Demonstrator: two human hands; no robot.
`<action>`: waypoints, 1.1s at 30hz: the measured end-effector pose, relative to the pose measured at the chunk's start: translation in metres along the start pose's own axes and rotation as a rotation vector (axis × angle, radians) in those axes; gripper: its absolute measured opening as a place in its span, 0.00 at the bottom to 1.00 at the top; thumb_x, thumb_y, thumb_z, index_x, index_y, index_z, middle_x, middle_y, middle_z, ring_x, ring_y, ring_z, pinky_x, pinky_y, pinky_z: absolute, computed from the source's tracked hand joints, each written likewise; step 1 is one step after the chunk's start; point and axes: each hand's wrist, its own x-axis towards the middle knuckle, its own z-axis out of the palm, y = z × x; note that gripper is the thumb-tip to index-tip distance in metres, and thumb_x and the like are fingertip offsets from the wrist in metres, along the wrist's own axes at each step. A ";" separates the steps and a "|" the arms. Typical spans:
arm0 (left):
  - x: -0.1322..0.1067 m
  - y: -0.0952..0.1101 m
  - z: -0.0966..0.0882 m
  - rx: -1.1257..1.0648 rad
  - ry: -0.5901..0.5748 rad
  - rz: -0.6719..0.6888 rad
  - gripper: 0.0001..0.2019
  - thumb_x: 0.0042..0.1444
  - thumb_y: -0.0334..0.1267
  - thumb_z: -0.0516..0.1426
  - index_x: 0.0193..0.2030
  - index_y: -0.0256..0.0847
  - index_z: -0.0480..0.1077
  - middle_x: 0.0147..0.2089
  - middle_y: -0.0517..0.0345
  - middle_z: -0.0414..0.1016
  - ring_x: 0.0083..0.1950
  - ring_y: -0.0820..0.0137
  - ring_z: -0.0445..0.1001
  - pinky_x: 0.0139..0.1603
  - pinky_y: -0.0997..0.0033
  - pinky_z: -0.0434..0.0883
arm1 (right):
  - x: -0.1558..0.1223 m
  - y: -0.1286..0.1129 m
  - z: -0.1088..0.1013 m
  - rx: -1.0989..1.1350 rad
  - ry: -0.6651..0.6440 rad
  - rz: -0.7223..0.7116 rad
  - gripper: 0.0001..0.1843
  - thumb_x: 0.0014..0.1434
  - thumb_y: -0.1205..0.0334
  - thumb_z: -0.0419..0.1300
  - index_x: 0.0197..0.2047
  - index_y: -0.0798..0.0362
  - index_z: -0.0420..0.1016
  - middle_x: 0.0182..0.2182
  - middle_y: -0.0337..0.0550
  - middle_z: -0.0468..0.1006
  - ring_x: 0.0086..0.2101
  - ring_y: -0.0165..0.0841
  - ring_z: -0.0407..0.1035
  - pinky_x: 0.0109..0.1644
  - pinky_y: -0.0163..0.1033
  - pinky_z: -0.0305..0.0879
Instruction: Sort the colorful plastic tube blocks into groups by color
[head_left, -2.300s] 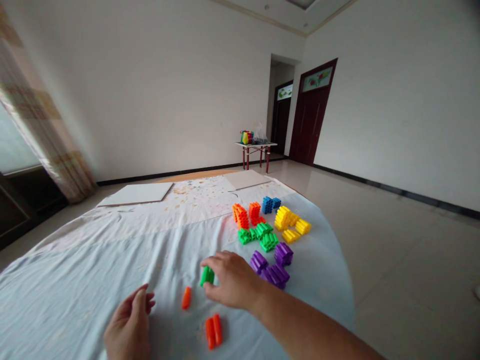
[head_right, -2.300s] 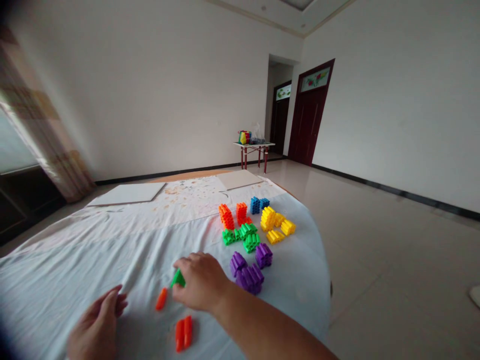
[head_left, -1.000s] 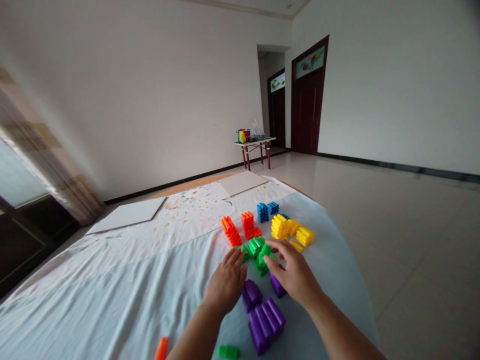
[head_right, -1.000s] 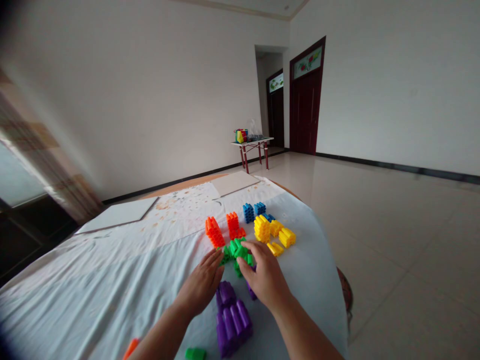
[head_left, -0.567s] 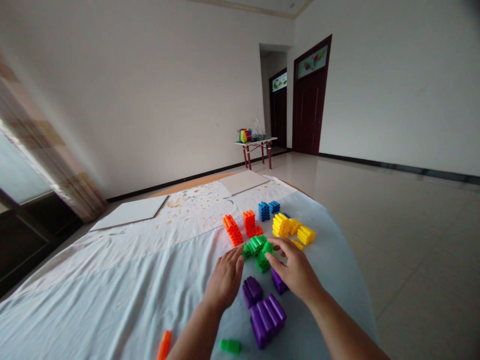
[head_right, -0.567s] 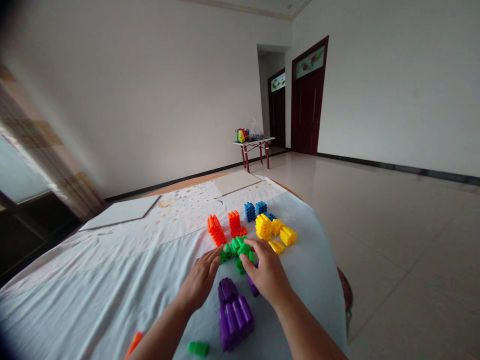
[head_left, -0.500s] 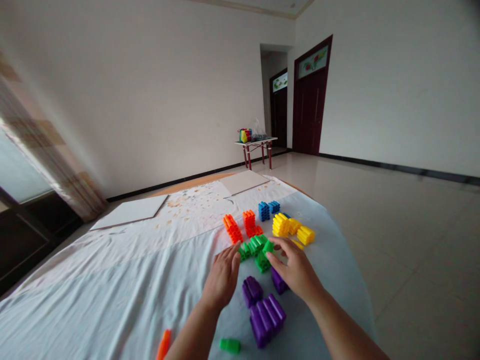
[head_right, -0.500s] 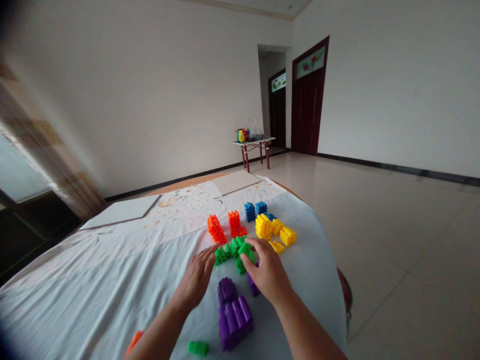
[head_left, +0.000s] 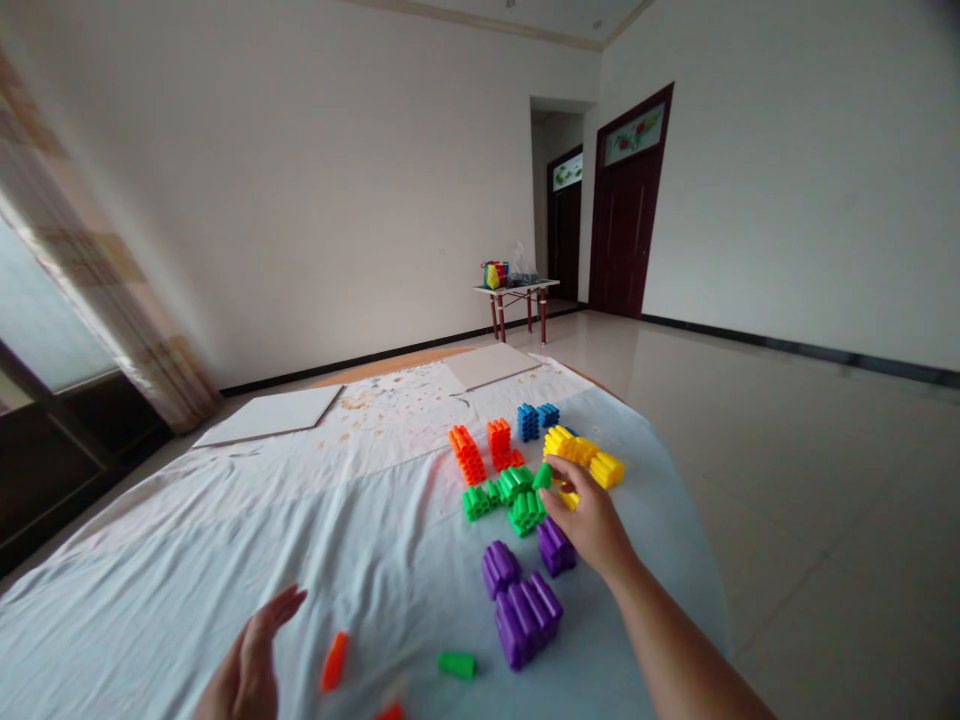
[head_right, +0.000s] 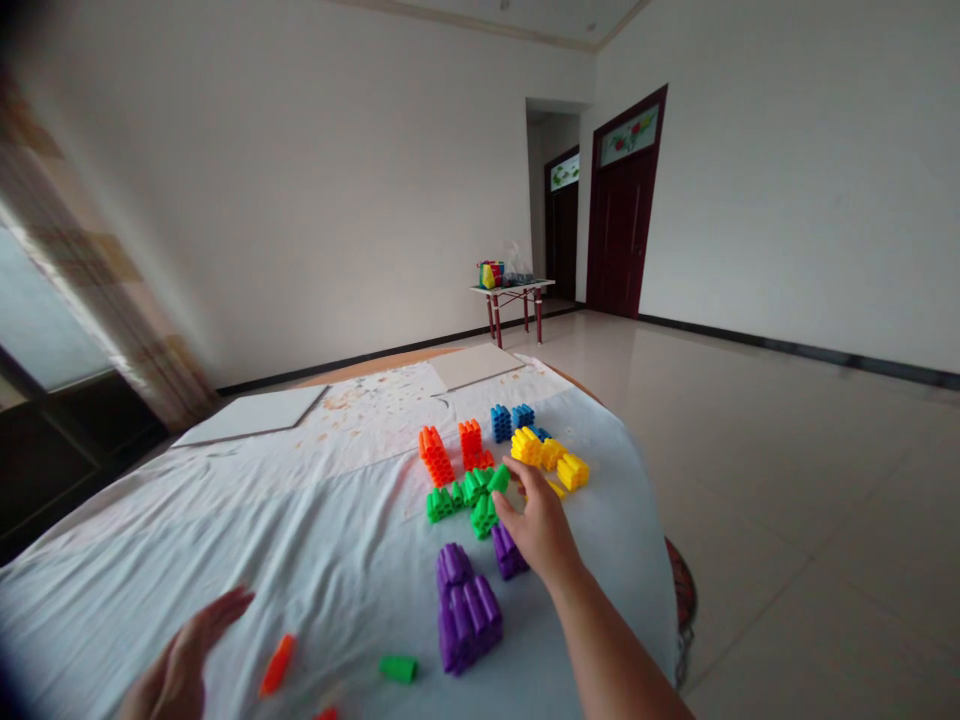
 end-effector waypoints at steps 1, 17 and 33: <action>-0.002 -0.010 -0.005 -0.016 0.017 -0.029 0.27 0.49 0.62 0.46 0.37 0.43 0.74 0.42 0.53 0.79 0.51 0.58 0.72 0.58 0.54 0.64 | 0.001 0.000 0.000 -0.003 -0.012 -0.003 0.20 0.56 0.58 0.56 0.51 0.54 0.66 0.46 0.51 0.74 0.44 0.39 0.71 0.44 0.44 0.70; -0.017 -0.013 -0.009 -0.081 0.062 -0.245 0.23 0.46 0.59 0.46 0.32 0.45 0.73 0.34 0.55 0.79 0.45 0.56 0.74 0.58 0.52 0.63 | 0.048 -0.032 -0.007 -0.457 -0.525 -0.123 0.19 0.46 0.71 0.61 0.44 0.54 0.74 0.41 0.48 0.78 0.44 0.39 0.71 0.50 0.43 0.64; -0.017 -0.024 -0.005 -0.240 0.090 -0.245 0.23 0.46 0.59 0.49 0.33 0.42 0.73 0.33 0.54 0.79 0.42 0.58 0.76 0.55 0.55 0.67 | 0.050 -0.023 0.006 -0.589 -0.607 -0.111 0.23 0.44 0.73 0.61 0.47 0.52 0.73 0.42 0.46 0.77 0.44 0.38 0.70 0.48 0.40 0.63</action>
